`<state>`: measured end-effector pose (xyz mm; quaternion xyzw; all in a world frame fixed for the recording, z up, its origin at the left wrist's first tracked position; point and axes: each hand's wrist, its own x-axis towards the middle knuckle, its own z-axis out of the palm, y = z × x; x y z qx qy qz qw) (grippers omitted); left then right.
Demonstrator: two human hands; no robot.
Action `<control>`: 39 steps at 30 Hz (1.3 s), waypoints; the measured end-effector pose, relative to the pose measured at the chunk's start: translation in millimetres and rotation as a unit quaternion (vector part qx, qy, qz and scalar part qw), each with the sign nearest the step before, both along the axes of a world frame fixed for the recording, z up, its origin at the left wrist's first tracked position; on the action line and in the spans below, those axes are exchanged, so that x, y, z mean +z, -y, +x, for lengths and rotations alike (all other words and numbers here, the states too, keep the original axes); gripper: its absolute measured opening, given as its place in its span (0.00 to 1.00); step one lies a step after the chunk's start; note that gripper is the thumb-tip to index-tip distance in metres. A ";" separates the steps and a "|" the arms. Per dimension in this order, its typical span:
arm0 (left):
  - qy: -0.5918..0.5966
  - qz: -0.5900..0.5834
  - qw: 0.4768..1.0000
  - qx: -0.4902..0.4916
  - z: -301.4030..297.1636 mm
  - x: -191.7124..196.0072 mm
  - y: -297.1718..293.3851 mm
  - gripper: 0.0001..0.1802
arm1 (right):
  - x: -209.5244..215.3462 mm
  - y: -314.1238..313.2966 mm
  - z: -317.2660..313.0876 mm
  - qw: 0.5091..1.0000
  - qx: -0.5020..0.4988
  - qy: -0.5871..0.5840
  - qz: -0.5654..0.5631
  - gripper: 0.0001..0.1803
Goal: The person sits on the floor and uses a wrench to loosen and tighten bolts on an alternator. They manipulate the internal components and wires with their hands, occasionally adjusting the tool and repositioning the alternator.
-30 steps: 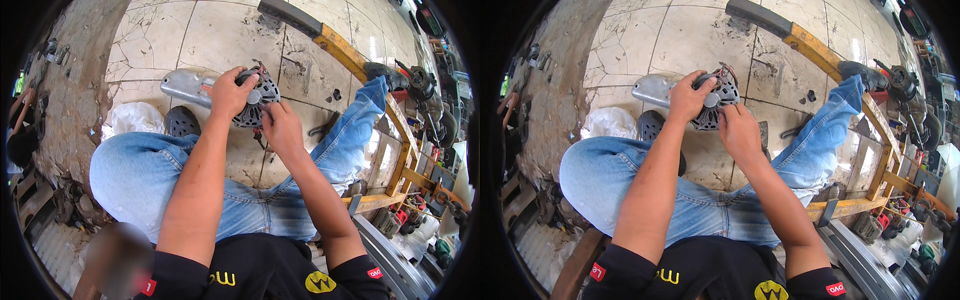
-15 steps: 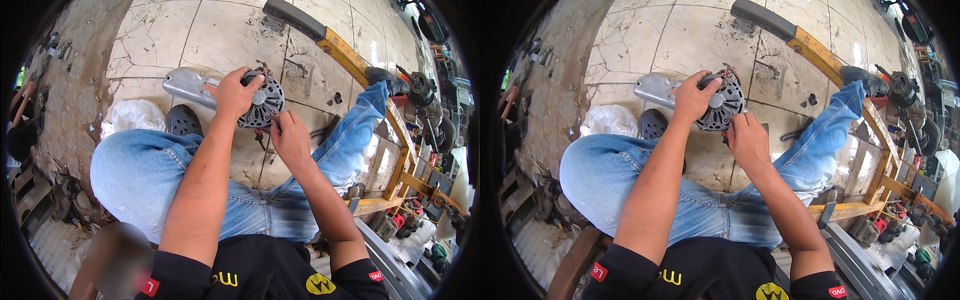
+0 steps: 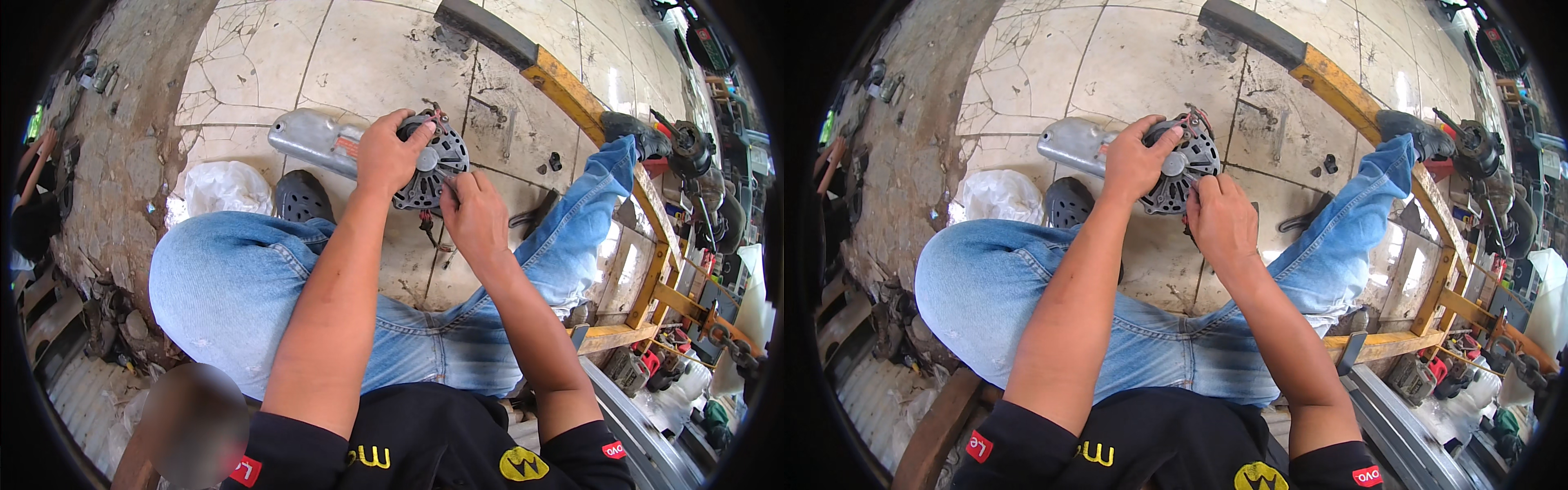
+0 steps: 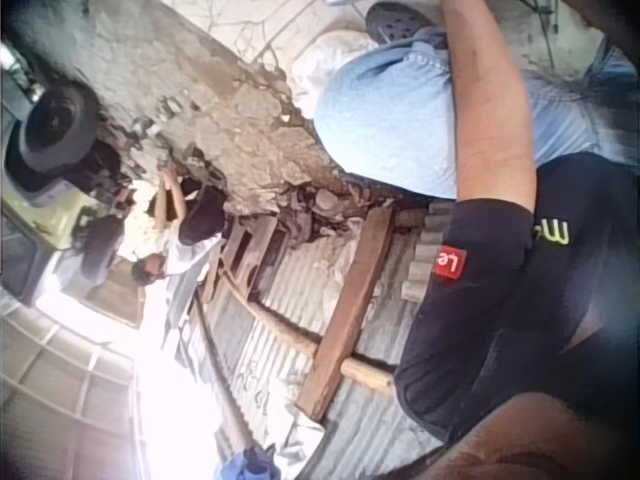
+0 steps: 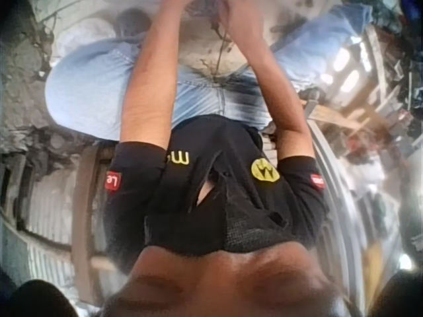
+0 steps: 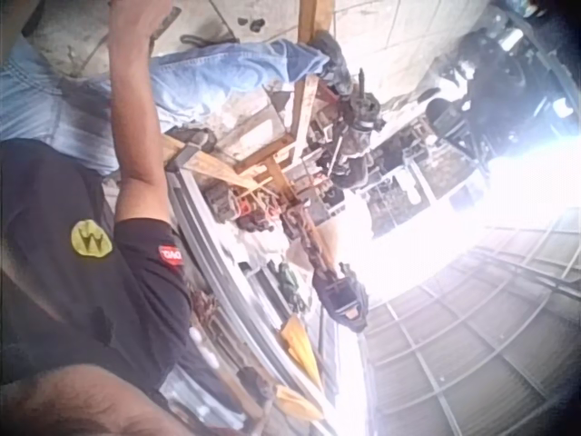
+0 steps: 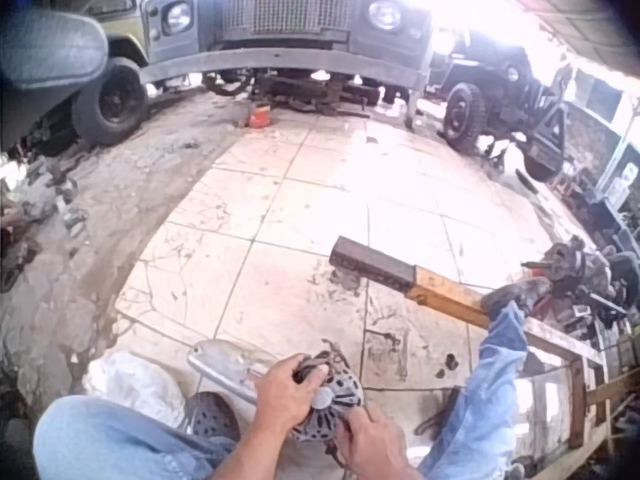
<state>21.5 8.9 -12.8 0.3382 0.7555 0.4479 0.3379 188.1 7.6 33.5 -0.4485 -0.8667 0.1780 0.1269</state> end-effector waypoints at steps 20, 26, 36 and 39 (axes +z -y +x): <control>0.023 0.013 1.000 -0.003 1.7 5.2 2.1 0.31 | -4.2 -5.9 -10.1 0.999 0.036 0.003 0.000 0.09; 0.009 0.004 1.000 0.002 2.3 5.8 1.9 0.32 | 1.3 -3.9 -0.7 0.998 0.031 0.057 -0.019 0.09; 0.004 0.017 1.000 -0.005 2.8 1.9 0.3 0.32 | 2.9 -5.1 3.8 0.998 0.042 0.035 -0.023 0.08; 0.006 0.014 1.000 -0.007 1.8 4.0 2.4 0.32 | -4.7 -8.8 -9.7 0.999 0.039 0.015 -0.004 0.08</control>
